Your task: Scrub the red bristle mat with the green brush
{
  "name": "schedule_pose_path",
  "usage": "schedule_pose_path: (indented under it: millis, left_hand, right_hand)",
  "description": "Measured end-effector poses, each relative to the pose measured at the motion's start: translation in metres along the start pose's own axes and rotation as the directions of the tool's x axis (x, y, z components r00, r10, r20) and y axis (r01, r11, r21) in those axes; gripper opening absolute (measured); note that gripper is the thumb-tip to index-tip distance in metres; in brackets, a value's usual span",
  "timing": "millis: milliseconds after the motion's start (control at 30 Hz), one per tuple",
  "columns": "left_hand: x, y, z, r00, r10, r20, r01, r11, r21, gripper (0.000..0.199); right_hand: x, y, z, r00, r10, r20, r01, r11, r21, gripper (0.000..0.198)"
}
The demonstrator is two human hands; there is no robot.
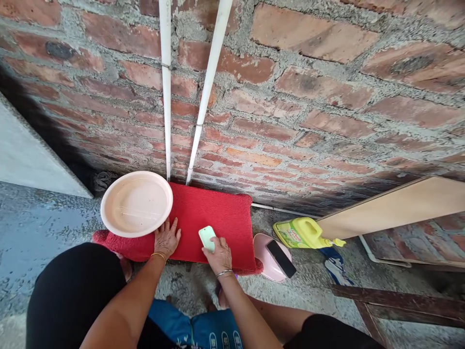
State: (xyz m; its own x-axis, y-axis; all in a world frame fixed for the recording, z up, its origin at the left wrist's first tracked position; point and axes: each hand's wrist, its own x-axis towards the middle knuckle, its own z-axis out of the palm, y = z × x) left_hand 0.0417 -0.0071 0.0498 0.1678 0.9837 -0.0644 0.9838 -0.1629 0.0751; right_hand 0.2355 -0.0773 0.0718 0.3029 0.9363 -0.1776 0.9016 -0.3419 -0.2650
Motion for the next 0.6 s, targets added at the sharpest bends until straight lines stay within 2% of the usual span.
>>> schedule_pose_path:
  millis: [167, 300, 367, 467, 533, 600]
  left_hand:
    - [0.001, 0.000, -0.003, 1.000, 0.001, 0.018, -0.001, 1.000, -0.001, 0.051]
    - [0.001, 0.000, -0.006, 0.999, -0.007, 0.031, 0.007, 1.000, -0.021, 0.052]
    - [0.001, 0.000, -0.006, 1.000, -0.006, 0.031, 0.007, 1.000, -0.030, 0.052]
    - [0.001, -0.001, -0.004, 1.000, -0.009, 0.026, 0.010, 0.999, -0.040, 0.052]
    - [0.001, -0.002, -0.001, 1.000, -0.012, 0.023, 0.013, 0.999, -0.042, 0.052]
    - [0.001, -0.002, 0.000, 1.000, -0.010, 0.021, 0.011, 0.999, -0.042, 0.052]
  right_hand:
    - [-0.001, 0.066, -0.027, 0.975, 0.213, -0.069, -0.215, 0.977, -0.018, 0.032]
    - [-0.008, 0.117, -0.048, 0.878, 0.464, -0.113, -0.469, 0.883, -0.020, 0.035]
    - [-0.011, 0.125, -0.052, 0.855, 0.499, -0.145, -0.504, 0.864, 0.003, 0.036]
    - [-0.015, 0.109, -0.044, 0.910, 0.374, -0.179, -0.364, 0.927, 0.088, 0.038]
    - [-0.019, 0.083, -0.028, 0.960, 0.216, -0.176, -0.198, 0.973, 0.116, 0.037]
    - [-0.024, 0.056, -0.007, 0.984, 0.062, -0.166, -0.048, 0.995, 0.086, 0.033]
